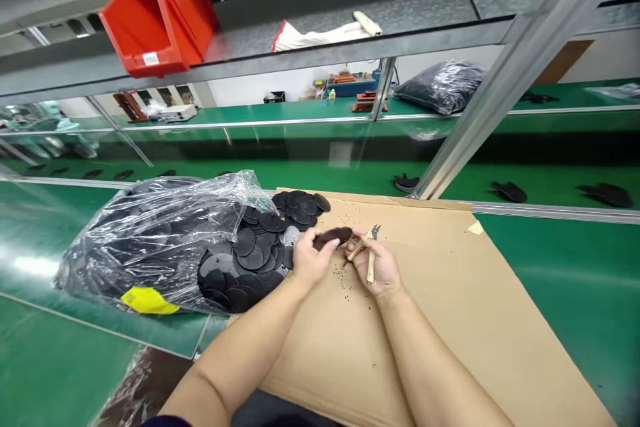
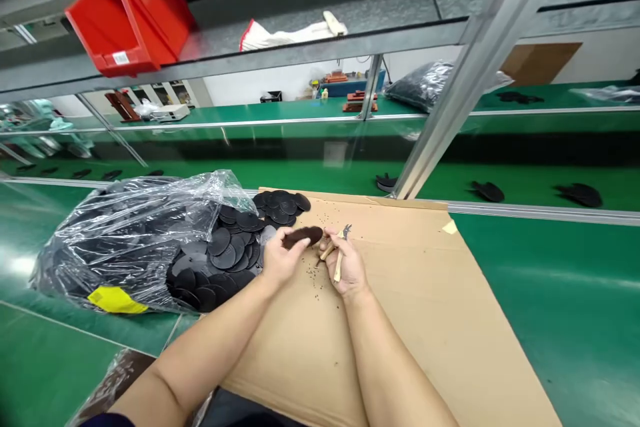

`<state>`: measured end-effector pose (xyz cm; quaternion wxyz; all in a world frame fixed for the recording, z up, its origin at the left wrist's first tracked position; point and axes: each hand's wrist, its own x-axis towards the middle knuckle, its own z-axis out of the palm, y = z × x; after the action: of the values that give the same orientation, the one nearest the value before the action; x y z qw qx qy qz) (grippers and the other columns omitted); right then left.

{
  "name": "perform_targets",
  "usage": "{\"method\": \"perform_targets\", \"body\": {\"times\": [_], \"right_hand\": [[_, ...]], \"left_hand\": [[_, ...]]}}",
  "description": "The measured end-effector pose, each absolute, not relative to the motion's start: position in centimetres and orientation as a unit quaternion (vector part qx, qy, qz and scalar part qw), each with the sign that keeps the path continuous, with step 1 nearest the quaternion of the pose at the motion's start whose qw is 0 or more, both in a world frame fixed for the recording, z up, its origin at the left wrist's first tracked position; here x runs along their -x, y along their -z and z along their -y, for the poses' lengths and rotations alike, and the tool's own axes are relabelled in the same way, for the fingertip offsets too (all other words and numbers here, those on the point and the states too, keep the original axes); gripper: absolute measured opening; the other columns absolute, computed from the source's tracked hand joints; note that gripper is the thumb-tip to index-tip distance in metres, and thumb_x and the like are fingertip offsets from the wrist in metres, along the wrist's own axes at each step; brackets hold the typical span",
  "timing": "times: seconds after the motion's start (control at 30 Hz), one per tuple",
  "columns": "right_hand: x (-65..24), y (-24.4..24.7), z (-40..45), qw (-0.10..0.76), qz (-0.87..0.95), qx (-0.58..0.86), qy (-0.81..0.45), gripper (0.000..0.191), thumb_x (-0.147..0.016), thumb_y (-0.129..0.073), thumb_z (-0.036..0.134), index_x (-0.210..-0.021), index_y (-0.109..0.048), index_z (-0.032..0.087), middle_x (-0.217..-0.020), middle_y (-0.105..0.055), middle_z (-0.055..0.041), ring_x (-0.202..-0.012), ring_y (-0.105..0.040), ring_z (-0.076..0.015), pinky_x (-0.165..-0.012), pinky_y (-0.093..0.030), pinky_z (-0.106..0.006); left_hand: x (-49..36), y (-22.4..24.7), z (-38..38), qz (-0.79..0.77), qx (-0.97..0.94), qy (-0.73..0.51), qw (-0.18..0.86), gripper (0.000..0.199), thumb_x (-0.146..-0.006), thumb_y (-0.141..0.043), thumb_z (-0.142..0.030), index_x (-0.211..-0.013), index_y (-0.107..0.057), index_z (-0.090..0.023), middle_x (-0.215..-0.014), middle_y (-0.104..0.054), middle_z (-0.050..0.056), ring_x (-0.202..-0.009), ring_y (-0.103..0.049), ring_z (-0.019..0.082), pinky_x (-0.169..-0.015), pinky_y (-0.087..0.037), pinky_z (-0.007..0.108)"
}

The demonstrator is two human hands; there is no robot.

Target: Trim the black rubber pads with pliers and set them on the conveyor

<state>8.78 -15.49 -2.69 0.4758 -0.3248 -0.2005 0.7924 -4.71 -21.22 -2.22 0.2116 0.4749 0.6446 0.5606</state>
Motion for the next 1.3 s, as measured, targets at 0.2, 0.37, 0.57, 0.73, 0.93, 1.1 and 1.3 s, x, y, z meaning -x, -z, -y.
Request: {"method": "perform_targets", "body": {"times": [0.2, 0.37, 0.57, 0.73, 0.93, 1.1, 1.3], "right_hand": [[-9.6, 2.6, 14.4, 0.521, 0.160, 0.325, -0.773, 0.029, -0.057, -0.075, 0.025, -0.083, -0.067, 0.016, -0.081, -0.065, -0.0017, -0.059, -0.054, -0.0111, -0.056, -0.047, -0.025], [-9.4, 2.8, 14.4, 0.535, 0.146, 0.332, -0.763, 0.028, -0.056, -0.075, 0.024, -0.082, -0.066, 0.017, -0.076, -0.066, -0.0018, -0.058, -0.053, -0.0120, -0.053, -0.045, -0.024], [-9.0, 3.6, 13.8, 0.536, 0.107, 0.318, -0.775, 0.028, -0.058, -0.072, 0.025, -0.083, -0.063, 0.017, -0.064, -0.059, 0.0014, -0.056, -0.052, -0.0116, -0.053, -0.044, -0.024], [-8.9, 4.2, 13.3, 0.542, 0.082, 0.307, -0.778, 0.026, -0.061, -0.068, 0.027, -0.085, -0.060, 0.019, -0.067, -0.056, 0.0026, -0.057, -0.052, -0.0120, -0.055, -0.045, -0.026], [-8.4, 4.6, 13.3, 0.564, 0.040, 0.320, -0.761, 0.026, -0.062, -0.066, 0.028, -0.086, -0.058, 0.021, -0.066, -0.056, 0.0029, -0.057, -0.054, -0.0127, -0.054, -0.045, -0.026], [-8.0, 4.6, 13.5, 0.595, 0.038, 0.320, -0.736, 0.020, -0.063, -0.064, 0.030, -0.079, -0.053, 0.023, -0.076, -0.064, 0.0008, -0.076, -0.062, -0.0183, -0.064, -0.050, -0.029], [-8.9, 4.6, 12.7, 0.557, 0.113, 0.306, -0.764, 0.019, -0.063, -0.066, 0.028, -0.079, -0.058, 0.024, -0.066, -0.058, 0.0014, -0.062, -0.057, -0.0165, -0.059, -0.048, -0.032]], "left_hand": [[8.1, 0.0, 14.1, -0.708, -0.425, -0.536, 0.174, 0.028, -0.084, -0.058, -0.034, -0.106, -0.065, -0.019, -0.099, -0.068, 0.007, -0.091, -0.063, 0.021, -0.086, -0.048, 0.034], [14.3, -2.5, 7.3, -0.810, -0.500, -0.305, -0.012, 0.030, -0.085, -0.051, -0.022, -0.110, -0.066, -0.019, -0.107, -0.060, 0.014, -0.109, -0.054, 0.029, -0.096, -0.041, 0.042], [13.1, -1.5, 1.9, -0.823, -0.534, -0.196, -0.005, 0.051, -0.077, -0.063, -0.030, -0.125, -0.054, -0.016, -0.124, -0.050, 0.019, -0.117, -0.047, 0.035, -0.096, -0.039, 0.046], [4.1, 1.5, -3.0, -0.770, -0.594, -0.189, 0.134, 0.042, -0.084, -0.057, -0.037, -0.121, -0.056, -0.017, -0.121, -0.059, 0.015, -0.113, -0.054, 0.027, -0.096, -0.041, 0.036], [-5.0, 3.2, -7.8, -0.752, -0.595, -0.191, 0.209, 0.057, -0.081, -0.061, -0.047, -0.125, -0.051, -0.012, -0.120, -0.061, 0.020, -0.117, -0.053, 0.032, -0.095, -0.041, 0.039], [-8.1, 3.8, -9.2, -0.739, -0.548, -0.270, 0.285, 0.064, -0.070, -0.075, -0.019, -0.128, -0.050, -0.013, -0.123, -0.061, 0.019, -0.118, -0.054, 0.030, -0.098, -0.040, 0.037], [-5.6, 1.2, -6.1, -0.724, -0.518, -0.360, 0.280, 0.024, -0.078, -0.065, -0.018, -0.102, -0.069, -0.018, -0.101, -0.071, 0.008, -0.093, -0.064, 0.019, -0.081, -0.048, 0.027]]}}
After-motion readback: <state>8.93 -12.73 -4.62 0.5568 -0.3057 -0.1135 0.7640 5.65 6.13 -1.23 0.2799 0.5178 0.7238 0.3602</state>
